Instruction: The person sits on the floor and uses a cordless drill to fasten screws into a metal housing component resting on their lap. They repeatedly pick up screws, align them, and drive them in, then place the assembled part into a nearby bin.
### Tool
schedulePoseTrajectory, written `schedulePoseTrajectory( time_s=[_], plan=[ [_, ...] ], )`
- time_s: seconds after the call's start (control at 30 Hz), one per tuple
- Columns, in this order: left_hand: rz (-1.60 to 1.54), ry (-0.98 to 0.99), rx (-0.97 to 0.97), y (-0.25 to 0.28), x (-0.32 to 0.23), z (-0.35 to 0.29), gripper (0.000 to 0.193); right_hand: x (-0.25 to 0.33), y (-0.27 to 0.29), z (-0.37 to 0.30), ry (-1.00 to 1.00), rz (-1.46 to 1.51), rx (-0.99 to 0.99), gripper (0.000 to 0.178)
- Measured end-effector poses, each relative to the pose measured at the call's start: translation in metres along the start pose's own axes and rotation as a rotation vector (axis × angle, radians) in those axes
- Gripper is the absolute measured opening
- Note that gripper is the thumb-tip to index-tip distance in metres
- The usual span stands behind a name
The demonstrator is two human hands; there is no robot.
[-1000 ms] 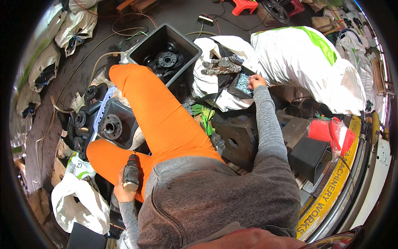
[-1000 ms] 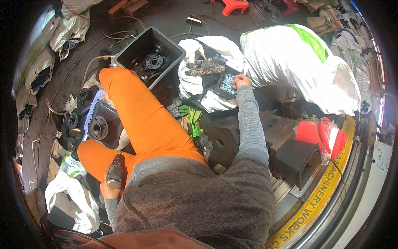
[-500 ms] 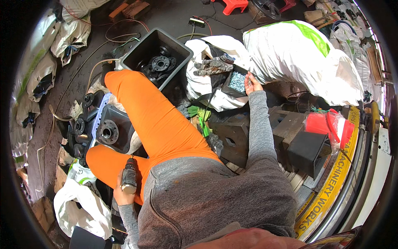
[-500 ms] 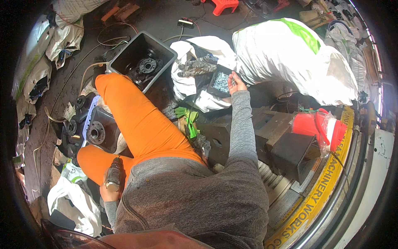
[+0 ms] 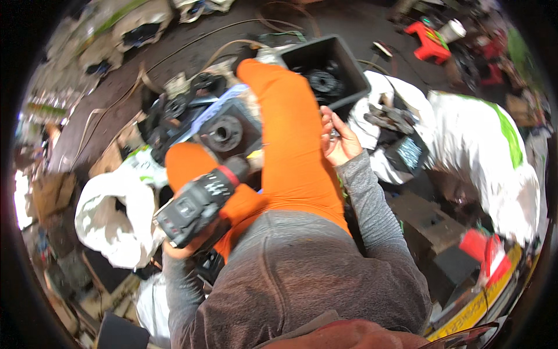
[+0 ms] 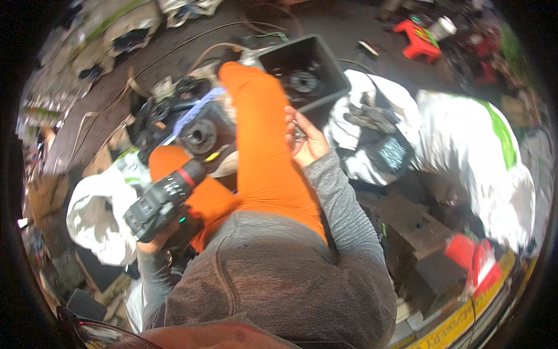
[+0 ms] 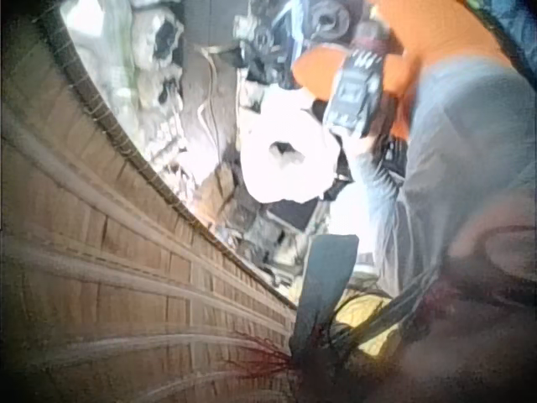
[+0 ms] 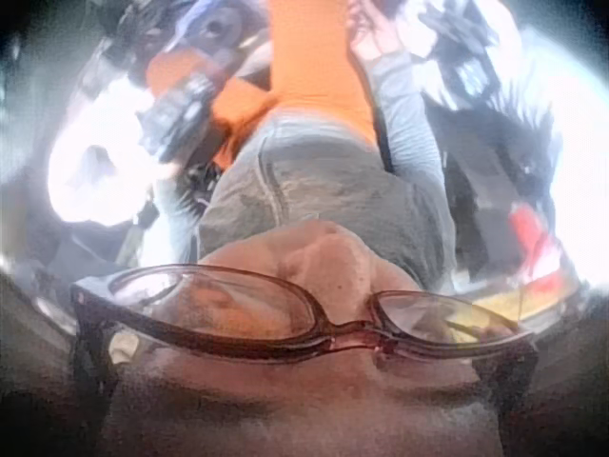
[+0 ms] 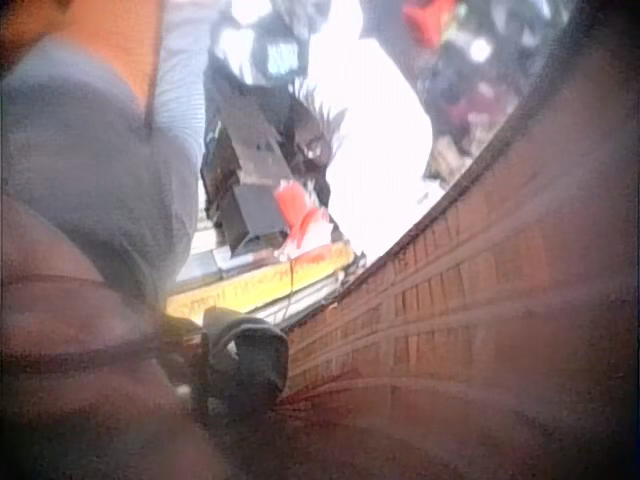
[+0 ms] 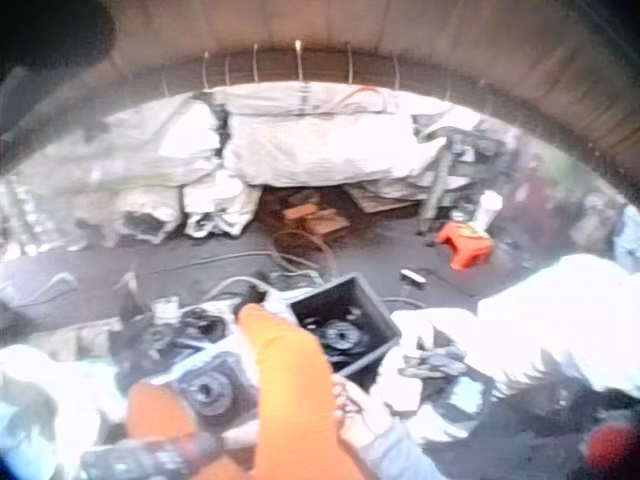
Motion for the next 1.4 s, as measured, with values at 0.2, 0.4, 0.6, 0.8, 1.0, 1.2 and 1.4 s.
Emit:
schedulePoseTrajectory(
  time_s=[0.2,0.4,0.6,0.8,1.0,1.2,1.4],
  plan=[
    [-0.285,0.184,0.09,-0.005,0.014,0.001,0.057,-0.113,-0.017,0.069,-0.206,-0.021,0.034,0.036],
    [-0.143,0.143,0.101,-0.005,0.031,0.0,0.047,-0.139,-0.019,0.078,-0.296,-0.252,0.019,0.037],
    [-0.082,0.147,0.082,-0.006,0.035,0.003,0.043,-0.152,-0.025,0.076,-0.356,-0.389,0.046,0.041],
    [-0.048,0.127,0.083,0.0,0.037,0.005,0.044,-0.158,-0.024,0.07,-0.416,-0.388,0.009,0.04],
    [-0.069,0.185,0.136,0.012,0.04,-0.002,0.047,-0.166,-0.016,0.066,-0.434,-0.368,-0.012,0.038],
    [0.005,0.129,0.174,0.007,0.041,-0.006,0.047,-0.172,-0.012,0.064,-0.484,-0.656,-0.09,0.036],
    [-0.085,0.261,0.233,0.004,0.05,-0.013,0.051,-0.16,0.011,0.069,-0.35,-0.709,-0.17,0.031]
  ],
)
Point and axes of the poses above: each hand's wrist, its own z-axis towards the middle knuckle, its own y-axis out of the back of the hand, x = y × z, the point moved 9 cm from there along z, towards the middle knuckle, and after that the axes turned 2 degrees about x, right-handed, at the moved point
